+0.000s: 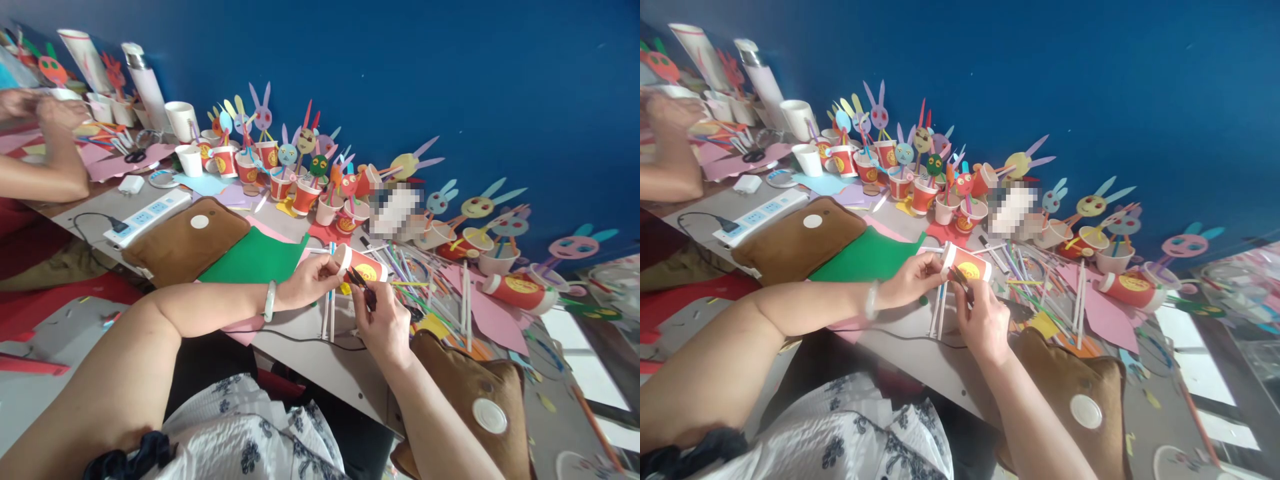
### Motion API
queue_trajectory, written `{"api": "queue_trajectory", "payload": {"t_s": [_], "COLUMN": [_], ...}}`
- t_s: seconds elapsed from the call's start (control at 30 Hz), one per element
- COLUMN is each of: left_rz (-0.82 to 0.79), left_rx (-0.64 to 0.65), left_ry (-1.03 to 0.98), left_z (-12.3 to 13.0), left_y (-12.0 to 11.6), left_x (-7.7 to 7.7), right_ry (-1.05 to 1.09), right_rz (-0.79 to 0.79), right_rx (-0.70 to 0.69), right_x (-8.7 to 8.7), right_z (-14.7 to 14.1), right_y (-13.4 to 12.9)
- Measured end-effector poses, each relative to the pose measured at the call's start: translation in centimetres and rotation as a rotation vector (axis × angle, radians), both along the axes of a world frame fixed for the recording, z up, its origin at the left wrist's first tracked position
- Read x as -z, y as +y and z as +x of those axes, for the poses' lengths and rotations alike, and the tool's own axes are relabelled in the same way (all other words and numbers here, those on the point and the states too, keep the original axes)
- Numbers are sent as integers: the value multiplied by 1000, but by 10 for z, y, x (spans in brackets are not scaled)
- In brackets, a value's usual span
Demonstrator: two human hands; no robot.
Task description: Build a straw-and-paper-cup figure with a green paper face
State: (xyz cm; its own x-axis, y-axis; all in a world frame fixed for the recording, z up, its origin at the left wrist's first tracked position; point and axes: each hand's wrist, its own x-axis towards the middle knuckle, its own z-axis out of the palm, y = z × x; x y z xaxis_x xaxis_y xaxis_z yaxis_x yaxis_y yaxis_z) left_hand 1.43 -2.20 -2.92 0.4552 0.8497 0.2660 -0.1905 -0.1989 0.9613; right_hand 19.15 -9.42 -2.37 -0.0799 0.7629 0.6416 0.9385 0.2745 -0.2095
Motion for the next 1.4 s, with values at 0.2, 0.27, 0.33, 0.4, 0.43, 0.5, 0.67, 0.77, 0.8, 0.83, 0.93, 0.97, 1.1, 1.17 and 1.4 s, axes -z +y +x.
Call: {"api": "queue_trajectory", "payload": {"t_s": [0.2, 0.27, 0.33, 0.4, 0.43, 0.5, 0.67, 0.77, 0.8, 0.83, 0.93, 0.97, 1.1, 1.17, 1.4], "left_rz": [-14, -35, -49, -49, -48, -40, 0, 21, 26, 30, 28, 25, 18, 13, -1], "left_rx": [14, 20, 26, 24, 21, 14, 5, 2, -1, -5, -4, -4, -6, -3, 20], "left_ry": [-7, -27, -41, -37, -32, -21, 1, 3, 2, 1, 5, 10, 23, 24, 16], "left_z": [0, 1, 1, 2, 2, 1, 0, -1, -1, -1, -1, -1, -1, -2, -3], "left_y": [0, 0, 0, 0, 0, 0, 0, 1, 1, 1, 1, 1, 2, 2, 3], "left_x": [-2, -1, 0, 0, 0, 0, -3, -3, -3, -4, -4, -4, -4, -4, -7], "right_ry": [-25, -39, -50, -57, -59, -72, -120, -143, -151, -159, -181, -186, -191, -187, -161], "right_rz": [19, 15, 8, 14, 21, 35, 72, 133, 147, 156, 165, 165, 168, 160, 144], "right_rx": [-33, -26, -26, -29, -29, -25, -21, -44, -50, -53, -58, -59, -57, -61, -62], "right_x": [-2, -4, -5, -5, -5, -4, -1, -1, -1, -1, -2, -2, -2, -2, -4], "right_z": [0, 0, 0, -1, 0, 1, 4, 6, 6, 6, 7, 7, 7, 7, 8], "right_y": [0, 0, 0, 0, 0, 0, 2, 3, 4, 4, 4, 4, 3, 3, 3]}}
